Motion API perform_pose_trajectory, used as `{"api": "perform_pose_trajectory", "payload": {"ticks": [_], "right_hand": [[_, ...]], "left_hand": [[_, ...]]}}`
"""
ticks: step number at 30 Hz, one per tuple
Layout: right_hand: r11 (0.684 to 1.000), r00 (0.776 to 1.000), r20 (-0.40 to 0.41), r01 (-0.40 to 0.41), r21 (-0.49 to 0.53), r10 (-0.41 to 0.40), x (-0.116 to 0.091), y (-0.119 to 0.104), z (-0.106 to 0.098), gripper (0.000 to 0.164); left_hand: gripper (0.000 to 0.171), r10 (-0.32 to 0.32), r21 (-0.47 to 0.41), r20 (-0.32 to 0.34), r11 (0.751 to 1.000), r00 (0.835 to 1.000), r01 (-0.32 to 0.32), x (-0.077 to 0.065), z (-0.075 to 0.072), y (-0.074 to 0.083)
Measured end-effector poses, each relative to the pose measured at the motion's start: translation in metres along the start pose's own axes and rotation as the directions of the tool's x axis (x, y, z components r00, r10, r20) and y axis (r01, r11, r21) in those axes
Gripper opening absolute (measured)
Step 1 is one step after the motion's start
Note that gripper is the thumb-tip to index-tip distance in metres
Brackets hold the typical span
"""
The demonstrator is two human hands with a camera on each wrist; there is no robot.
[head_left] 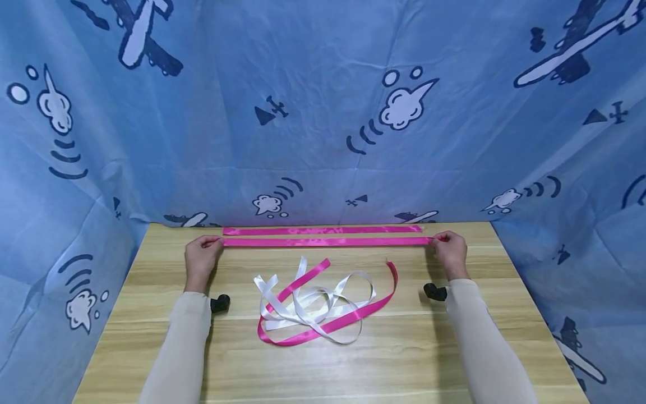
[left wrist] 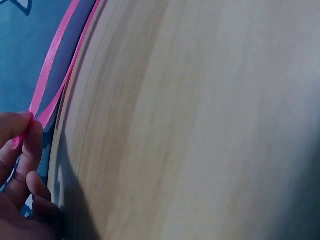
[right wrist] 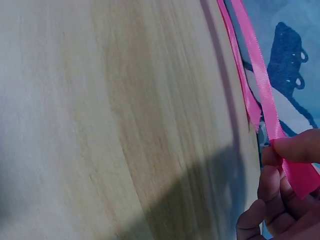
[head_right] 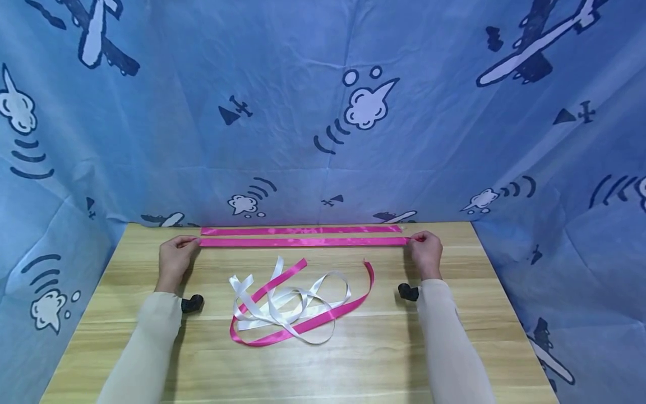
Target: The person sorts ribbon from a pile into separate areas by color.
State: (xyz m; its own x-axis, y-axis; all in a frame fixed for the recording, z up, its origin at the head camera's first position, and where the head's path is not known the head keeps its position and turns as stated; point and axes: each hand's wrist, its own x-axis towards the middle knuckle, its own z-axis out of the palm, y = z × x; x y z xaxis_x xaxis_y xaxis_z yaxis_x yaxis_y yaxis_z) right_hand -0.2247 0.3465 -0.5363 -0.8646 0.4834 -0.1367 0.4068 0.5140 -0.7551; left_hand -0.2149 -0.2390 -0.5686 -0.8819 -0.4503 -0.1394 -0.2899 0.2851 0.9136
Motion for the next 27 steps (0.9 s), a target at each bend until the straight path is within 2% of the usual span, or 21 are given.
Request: {"api": "perform_pose_trajectory", "payload": {"ticks": [11, 27], "right_hand": [[0.999, 0.999, 0.018, -0.038, -0.011, 0.039, 0.007, 0.004, 0.008, 0.015], [0.996, 0.996, 0.029, -0.084, -0.004, 0.084, 0.019, -0.002, 0.013, 0.016]], "left_hand": [[0.022, -0.009, 0.064, -0.034, 0.998, 0.999, 0.012, 0.002, 0.006, 0.004], [0.022, -0.032, 0.102, -0.033, 0.994, 0.999, 0.035, 0.006, 0.012, 0.006]]}}
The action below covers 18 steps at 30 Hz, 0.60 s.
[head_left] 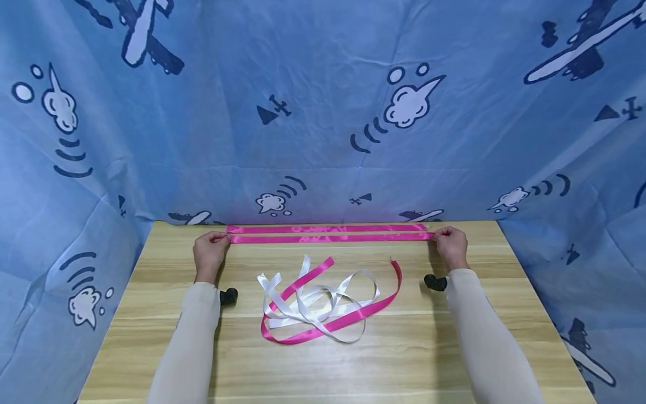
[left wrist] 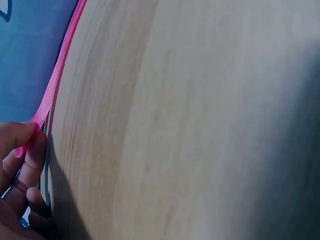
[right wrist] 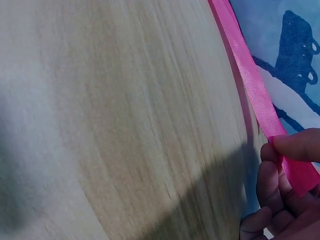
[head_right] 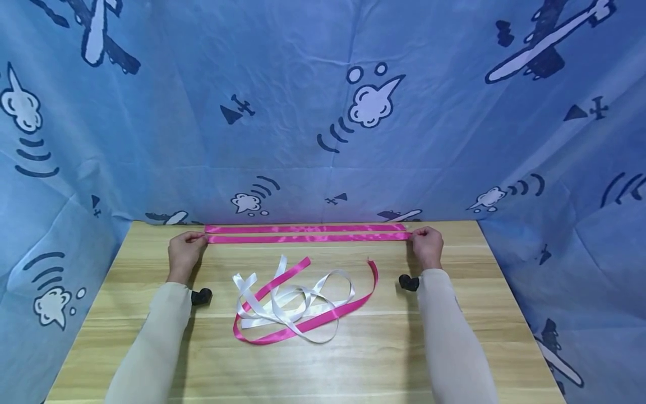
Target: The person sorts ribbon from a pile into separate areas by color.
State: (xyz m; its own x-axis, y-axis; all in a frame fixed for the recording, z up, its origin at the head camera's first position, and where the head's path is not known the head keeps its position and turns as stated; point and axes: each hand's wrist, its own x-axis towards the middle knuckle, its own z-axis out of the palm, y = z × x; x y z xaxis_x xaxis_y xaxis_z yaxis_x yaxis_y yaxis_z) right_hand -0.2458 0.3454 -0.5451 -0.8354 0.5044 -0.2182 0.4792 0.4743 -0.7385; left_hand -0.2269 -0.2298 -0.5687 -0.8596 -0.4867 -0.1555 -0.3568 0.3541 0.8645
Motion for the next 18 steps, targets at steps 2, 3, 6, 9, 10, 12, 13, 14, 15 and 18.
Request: {"api": "perform_pose_trajectory", "payload": {"ticks": [2, 3, 6, 9, 10, 12, 13, 14, 15, 18], "right_hand": [[1.000, 1.000, 0.007, -0.005, 0.001, 0.005, 0.0012, 0.0003, -0.0003, 0.016], [1.000, 1.000, 0.009, -0.008, 0.003, 0.008, 0.0014, 0.0002, -0.0003, 0.016], [1.000, 1.000, 0.014, -0.016, 0.007, 0.015, 0.0025, -0.0004, 0.0003, 0.017], [1.000, 1.000, 0.016, -0.020, 0.008, 0.020, 0.0037, -0.0002, 0.0008, 0.017], [1.000, 1.000, 0.017, -0.019, 0.008, 0.019, 0.0041, 0.0000, 0.0007, 0.017], [1.000, 1.000, 0.018, -0.018, 0.009, 0.018, 0.0046, 0.0002, 0.0006, 0.016], [1.000, 1.000, 0.018, -0.017, 0.008, 0.017, 0.0047, 0.0001, 0.0005, 0.016], [1.000, 1.000, 0.018, -0.016, 0.009, 0.015, 0.0045, -0.0003, 0.0005, 0.015], [1.000, 1.000, 0.019, -0.016, 0.008, 0.016, 0.0043, -0.0007, 0.0004, 0.015], [1.000, 1.000, 0.017, -0.003, 0.002, 0.003, 0.0035, -0.0018, 0.0003, 0.015]], "left_hand": [[0.021, 0.004, 0.008, -0.004, 1.000, 1.000, -0.004, 0.0000, 0.0007, -0.0003], [0.021, 0.008, 0.013, -0.006, 1.000, 1.000, -0.008, 0.0002, 0.0011, -0.0006], [0.020, 0.021, 0.021, -0.010, 1.000, 1.000, -0.021, 0.0008, 0.0017, -0.0008], [0.020, 0.021, 0.021, -0.010, 1.000, 1.000, -0.020, 0.0010, 0.0020, -0.0013], [0.020, 0.020, 0.020, -0.011, 1.000, 1.000, -0.020, 0.0010, 0.0022, -0.0013], [0.020, 0.021, 0.021, -0.012, 1.000, 1.000, -0.020, 0.0008, 0.0023, -0.0014], [0.020, 0.022, 0.023, -0.013, 1.000, 1.000, -0.022, 0.0008, 0.0025, -0.0014], [0.020, 0.023, 0.022, -0.014, 0.999, 1.000, -0.023, 0.0009, 0.0025, -0.0016], [0.020, 0.024, 0.021, -0.013, 0.999, 1.000, -0.024, 0.0010, 0.0025, -0.0017], [0.021, 0.031, 0.015, -0.007, 0.999, 0.999, -0.031, 0.0016, 0.0019, -0.0019]]}}
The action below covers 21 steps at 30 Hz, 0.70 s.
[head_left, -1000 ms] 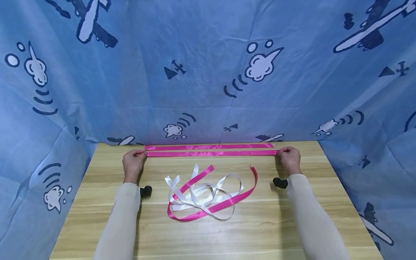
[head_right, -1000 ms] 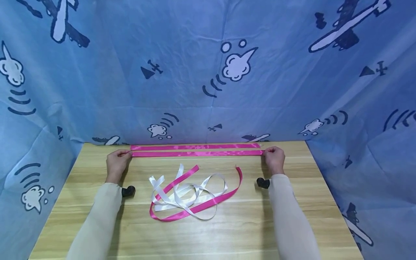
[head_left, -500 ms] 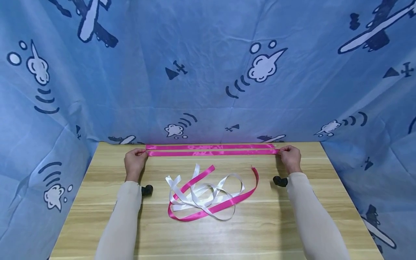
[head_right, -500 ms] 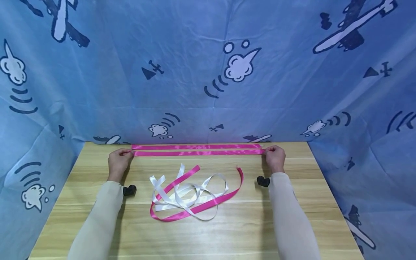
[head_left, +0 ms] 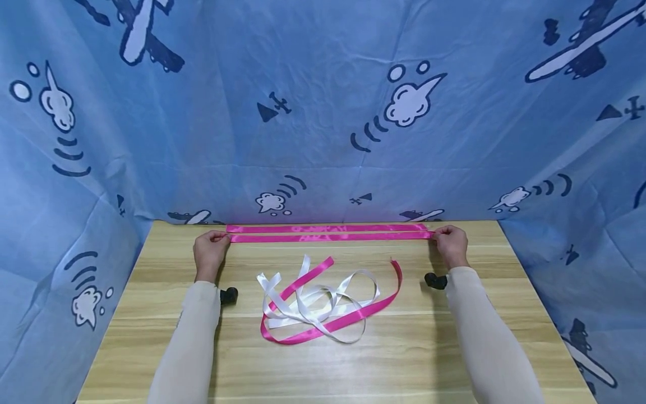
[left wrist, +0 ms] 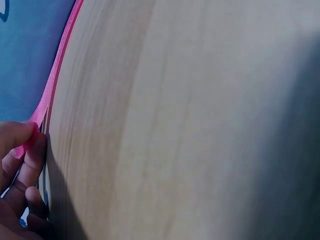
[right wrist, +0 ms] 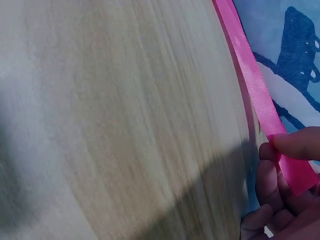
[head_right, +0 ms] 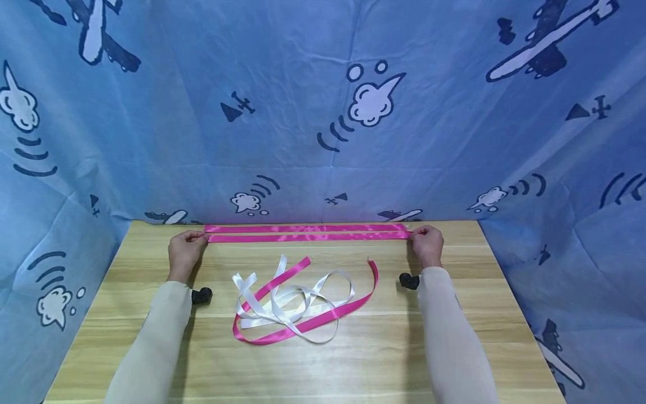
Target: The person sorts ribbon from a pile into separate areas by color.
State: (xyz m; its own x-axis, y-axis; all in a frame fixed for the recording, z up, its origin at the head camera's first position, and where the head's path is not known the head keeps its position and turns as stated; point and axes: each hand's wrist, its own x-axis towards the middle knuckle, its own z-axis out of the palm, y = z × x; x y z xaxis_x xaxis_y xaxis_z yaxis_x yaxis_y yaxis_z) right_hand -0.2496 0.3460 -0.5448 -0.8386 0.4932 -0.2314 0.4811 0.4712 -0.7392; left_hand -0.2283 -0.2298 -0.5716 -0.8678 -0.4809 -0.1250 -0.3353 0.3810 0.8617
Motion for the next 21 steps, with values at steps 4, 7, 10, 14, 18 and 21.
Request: {"api": "perform_pose_trajectory", "payload": {"ticks": [4, 7, 10, 14, 18, 21], "right_hand": [[1.000, 1.000, 0.012, 0.013, 0.002, -0.013, -0.003, 0.003, -0.003, 0.020], [1.000, 1.000, 0.023, 0.009, 0.020, -0.009, -0.005, 0.007, -0.007, 0.024], [0.998, 1.000, 0.021, 0.003, 0.055, -0.005, -0.005, 0.012, -0.010, 0.024], [0.996, 0.999, 0.035, 0.003, 0.092, -0.006, -0.005, 0.018, -0.014, 0.024], [0.994, 0.999, 0.042, 0.026, 0.104, -0.031, -0.007, 0.022, -0.020, 0.030], [0.991, 0.998, 0.025, 0.050, 0.122, -0.053, -0.010, 0.027, -0.025, 0.032]], "left_hand": [[0.021, 0.016, 0.000, 0.011, 1.000, 1.000, -0.016, 0.000, -0.001, -0.002], [0.021, 0.017, 0.002, 0.016, 1.000, 1.000, -0.017, 0.000, -0.002, -0.003], [0.022, 0.013, 0.000, 0.020, 1.000, 1.000, -0.013, 0.000, -0.005, -0.003], [0.023, 0.010, 0.009, 0.022, 1.000, 1.000, -0.010, -0.001, -0.008, -0.003], [0.024, -0.005, -0.015, 0.019, 1.000, 1.000, 0.005, -0.003, -0.012, -0.006], [0.026, -0.023, -0.050, 0.025, 0.998, 0.999, 0.024, -0.005, -0.018, -0.009]]}}
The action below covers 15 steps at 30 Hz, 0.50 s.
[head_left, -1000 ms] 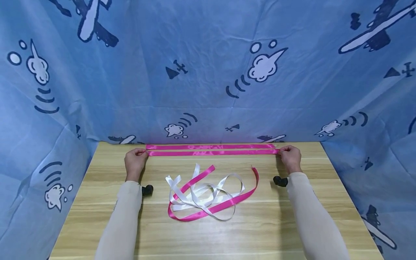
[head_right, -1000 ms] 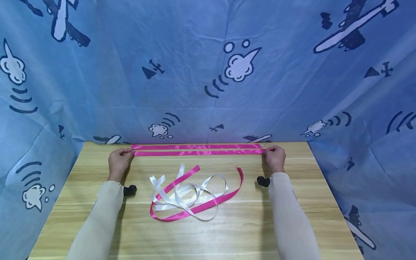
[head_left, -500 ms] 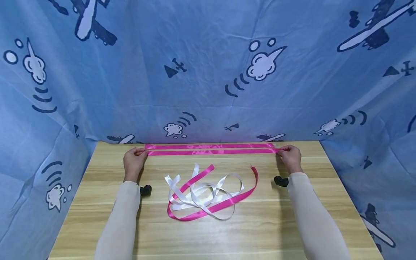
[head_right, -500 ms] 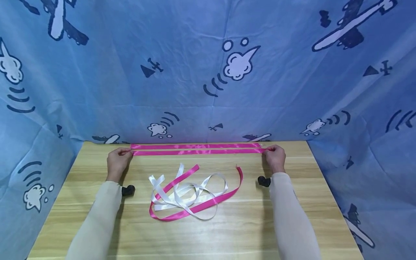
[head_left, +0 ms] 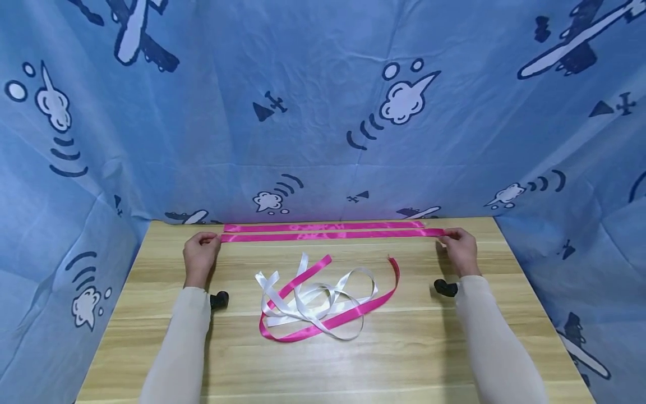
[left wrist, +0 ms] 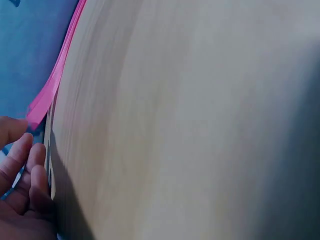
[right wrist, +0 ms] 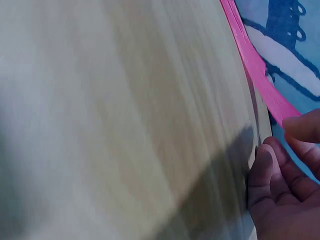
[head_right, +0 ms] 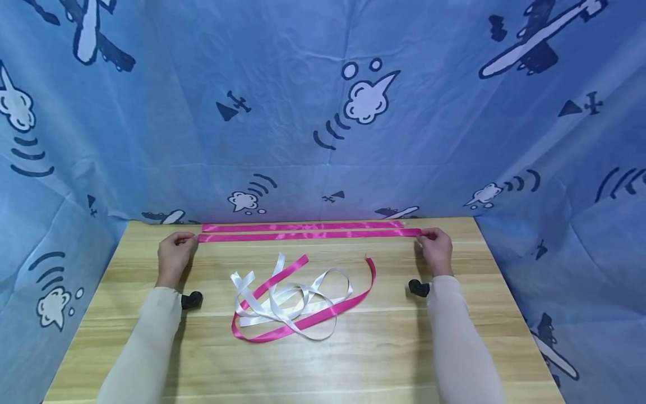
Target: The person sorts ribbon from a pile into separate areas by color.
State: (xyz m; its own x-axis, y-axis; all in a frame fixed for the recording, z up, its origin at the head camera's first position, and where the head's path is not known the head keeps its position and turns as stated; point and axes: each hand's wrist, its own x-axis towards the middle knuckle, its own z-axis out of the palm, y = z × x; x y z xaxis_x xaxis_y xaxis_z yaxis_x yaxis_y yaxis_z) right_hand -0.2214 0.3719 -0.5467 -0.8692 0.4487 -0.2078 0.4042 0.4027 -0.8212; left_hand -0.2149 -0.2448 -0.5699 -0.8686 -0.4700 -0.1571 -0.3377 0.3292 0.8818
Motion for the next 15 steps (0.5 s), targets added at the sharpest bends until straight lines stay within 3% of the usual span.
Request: {"api": "perform_pose_trajectory", "payload": {"ticks": [9, 15], "right_hand": [[0.995, 0.998, -0.006, 0.070, 0.072, -0.069, -0.014, 0.008, -0.011, 0.035], [0.990, 0.991, -0.037, 0.127, 0.058, -0.125, -0.031, 0.010, -0.019, 0.032]], "left_hand": [[0.032, 0.052, -0.067, 0.047, 0.997, 0.998, -0.049, -0.010, -0.023, -0.005], [0.032, 0.089, -0.053, 0.034, 0.995, 0.995, -0.087, -0.032, -0.022, 0.002]]}}
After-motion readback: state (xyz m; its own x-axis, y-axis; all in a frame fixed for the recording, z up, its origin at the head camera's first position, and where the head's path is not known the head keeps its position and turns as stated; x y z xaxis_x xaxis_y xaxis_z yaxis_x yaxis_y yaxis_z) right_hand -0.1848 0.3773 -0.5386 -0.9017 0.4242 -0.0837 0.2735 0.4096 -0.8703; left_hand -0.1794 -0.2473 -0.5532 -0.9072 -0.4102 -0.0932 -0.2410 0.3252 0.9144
